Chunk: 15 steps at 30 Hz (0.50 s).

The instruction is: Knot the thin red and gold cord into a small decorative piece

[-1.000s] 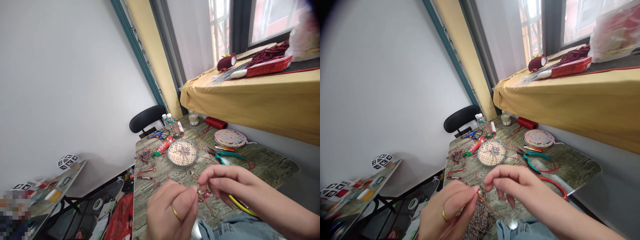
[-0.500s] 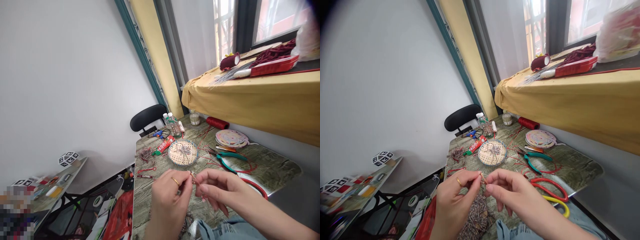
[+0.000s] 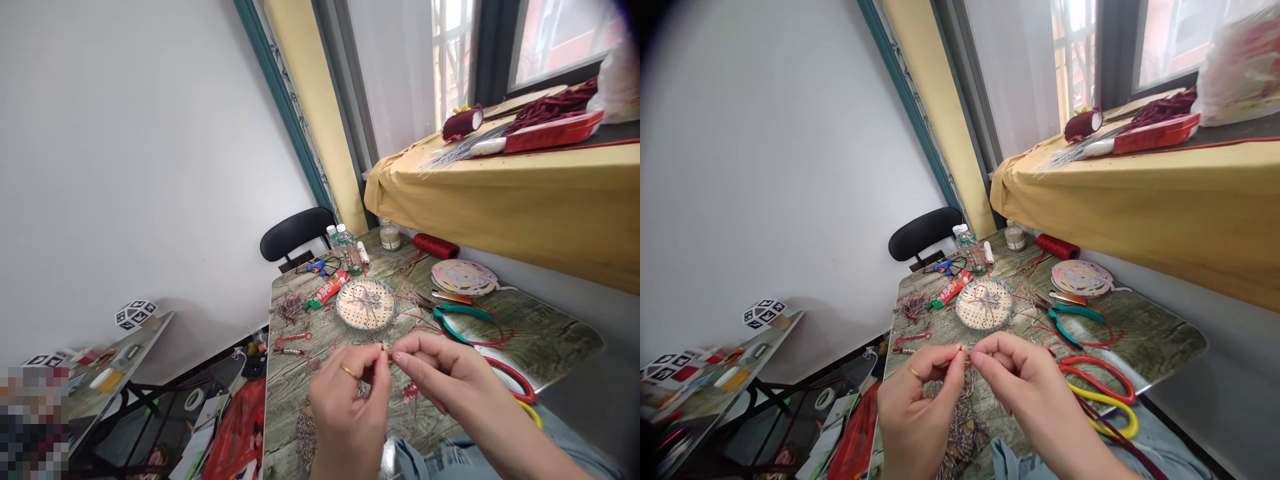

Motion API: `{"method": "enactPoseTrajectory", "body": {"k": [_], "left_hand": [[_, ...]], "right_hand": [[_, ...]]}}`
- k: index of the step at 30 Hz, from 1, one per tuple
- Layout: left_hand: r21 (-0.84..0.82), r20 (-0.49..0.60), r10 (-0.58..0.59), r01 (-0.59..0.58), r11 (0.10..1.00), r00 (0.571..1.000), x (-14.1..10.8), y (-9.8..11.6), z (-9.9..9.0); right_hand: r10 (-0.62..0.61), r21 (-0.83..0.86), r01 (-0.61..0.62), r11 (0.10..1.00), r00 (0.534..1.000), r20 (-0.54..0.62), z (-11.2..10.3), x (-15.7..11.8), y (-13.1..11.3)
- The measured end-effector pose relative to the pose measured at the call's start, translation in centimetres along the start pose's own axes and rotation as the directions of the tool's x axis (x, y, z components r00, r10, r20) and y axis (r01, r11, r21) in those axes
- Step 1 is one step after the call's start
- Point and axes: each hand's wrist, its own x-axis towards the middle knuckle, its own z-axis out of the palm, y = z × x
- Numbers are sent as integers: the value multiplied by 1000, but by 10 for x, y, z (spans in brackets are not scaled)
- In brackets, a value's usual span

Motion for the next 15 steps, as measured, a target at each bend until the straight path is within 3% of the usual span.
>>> {"method": "enactPoseTrajectory", "body": {"k": [5, 10, 15], "left_hand": [[-130, 121, -105, 121, 984, 987, -1, 1, -6], [-209, 136, -59, 87, 974, 989, 4, 1, -10], [-180, 140, -29, 54, 982, 990, 6, 3, -10]], "right_hand": [[-83, -184, 74, 980, 996, -44, 0, -3, 3], [-200, -389, 148, 909, 975, -95, 2, -10, -4], [-385, -528, 292, 798, 920, -72, 4, -13, -5]]}}
